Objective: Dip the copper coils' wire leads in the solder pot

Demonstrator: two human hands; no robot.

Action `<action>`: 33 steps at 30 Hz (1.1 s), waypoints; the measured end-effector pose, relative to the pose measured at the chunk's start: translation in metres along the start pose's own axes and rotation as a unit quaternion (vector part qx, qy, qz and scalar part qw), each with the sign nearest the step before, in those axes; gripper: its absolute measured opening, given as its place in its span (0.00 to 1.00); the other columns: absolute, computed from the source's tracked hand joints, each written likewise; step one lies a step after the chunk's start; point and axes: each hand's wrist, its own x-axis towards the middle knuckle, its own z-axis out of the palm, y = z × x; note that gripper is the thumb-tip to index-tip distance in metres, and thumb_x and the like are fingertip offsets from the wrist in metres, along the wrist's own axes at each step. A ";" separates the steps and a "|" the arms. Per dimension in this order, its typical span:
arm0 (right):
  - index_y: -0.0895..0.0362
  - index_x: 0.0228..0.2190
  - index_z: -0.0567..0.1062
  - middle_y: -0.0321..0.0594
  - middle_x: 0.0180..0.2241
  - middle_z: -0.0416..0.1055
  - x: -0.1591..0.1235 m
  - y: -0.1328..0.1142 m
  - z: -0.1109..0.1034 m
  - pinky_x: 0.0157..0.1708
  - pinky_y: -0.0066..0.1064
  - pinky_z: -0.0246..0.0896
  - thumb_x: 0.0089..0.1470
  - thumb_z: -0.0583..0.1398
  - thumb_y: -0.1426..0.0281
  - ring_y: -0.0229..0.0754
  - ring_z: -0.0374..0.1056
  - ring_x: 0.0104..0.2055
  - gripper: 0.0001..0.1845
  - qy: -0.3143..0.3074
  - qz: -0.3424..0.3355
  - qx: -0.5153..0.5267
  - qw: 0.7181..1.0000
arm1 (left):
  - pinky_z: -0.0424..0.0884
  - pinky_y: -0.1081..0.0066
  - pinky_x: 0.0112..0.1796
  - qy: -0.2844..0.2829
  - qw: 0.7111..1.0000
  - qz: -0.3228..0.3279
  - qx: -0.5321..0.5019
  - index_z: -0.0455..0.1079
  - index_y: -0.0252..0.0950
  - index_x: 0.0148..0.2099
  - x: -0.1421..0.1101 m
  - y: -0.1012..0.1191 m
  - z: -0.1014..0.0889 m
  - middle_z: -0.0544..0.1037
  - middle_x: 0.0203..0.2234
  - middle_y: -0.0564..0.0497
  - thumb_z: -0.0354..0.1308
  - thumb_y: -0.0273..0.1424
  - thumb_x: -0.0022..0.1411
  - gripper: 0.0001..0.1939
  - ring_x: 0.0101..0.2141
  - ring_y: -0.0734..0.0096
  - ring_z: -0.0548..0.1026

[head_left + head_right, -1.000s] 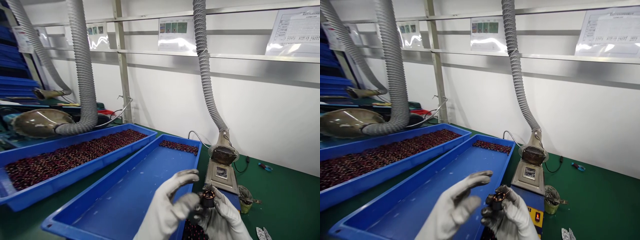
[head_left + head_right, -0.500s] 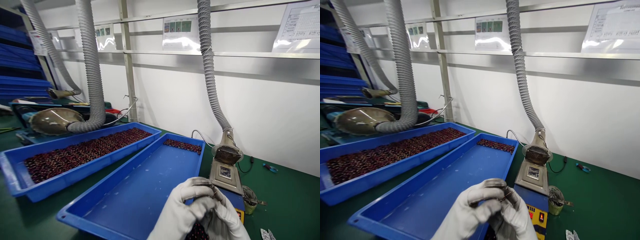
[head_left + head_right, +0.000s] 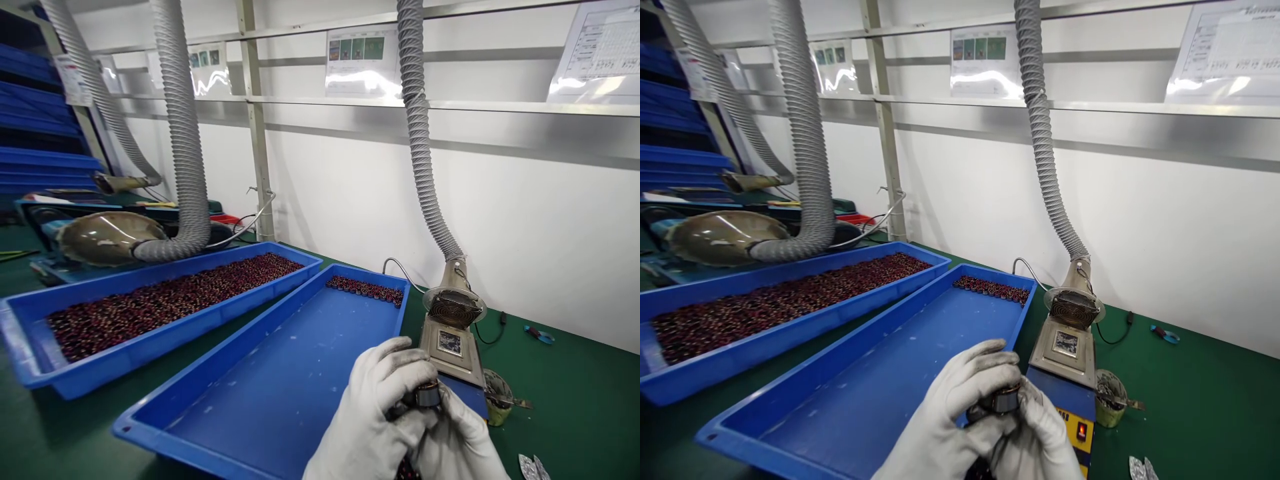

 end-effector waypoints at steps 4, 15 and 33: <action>0.53 0.34 0.75 0.42 0.31 0.75 0.001 0.001 0.005 0.36 0.42 0.65 0.39 0.65 0.64 0.49 0.71 0.36 0.16 -0.019 0.039 -0.007 0.999 | 0.72 0.64 0.42 0.031 0.986 -0.059 -0.156 0.74 0.41 0.35 0.001 -0.008 0.002 0.79 0.36 0.50 0.63 0.28 0.45 0.11 0.42 0.62 0.73; 0.54 0.30 0.74 0.40 0.30 0.76 0.003 -0.009 0.006 0.36 0.42 0.65 0.36 0.68 0.66 0.45 0.72 0.32 0.15 -0.039 0.064 -0.010 0.997 | 0.70 0.74 0.36 0.006 0.907 -0.305 -0.292 0.75 0.38 0.28 0.004 0.003 -0.017 0.78 0.36 0.51 0.59 0.19 0.42 0.11 0.37 0.65 0.74; 0.52 0.30 0.75 0.40 0.27 0.75 0.011 0.004 -0.016 0.32 0.40 0.67 0.35 0.67 0.60 0.47 0.72 0.31 0.16 -0.003 -0.076 -0.182 0.980 | 0.69 0.74 0.30 -0.026 0.876 -0.333 -0.347 0.75 0.37 0.25 0.008 0.014 -0.022 0.77 0.30 0.50 0.56 0.19 0.41 0.10 0.28 0.70 0.73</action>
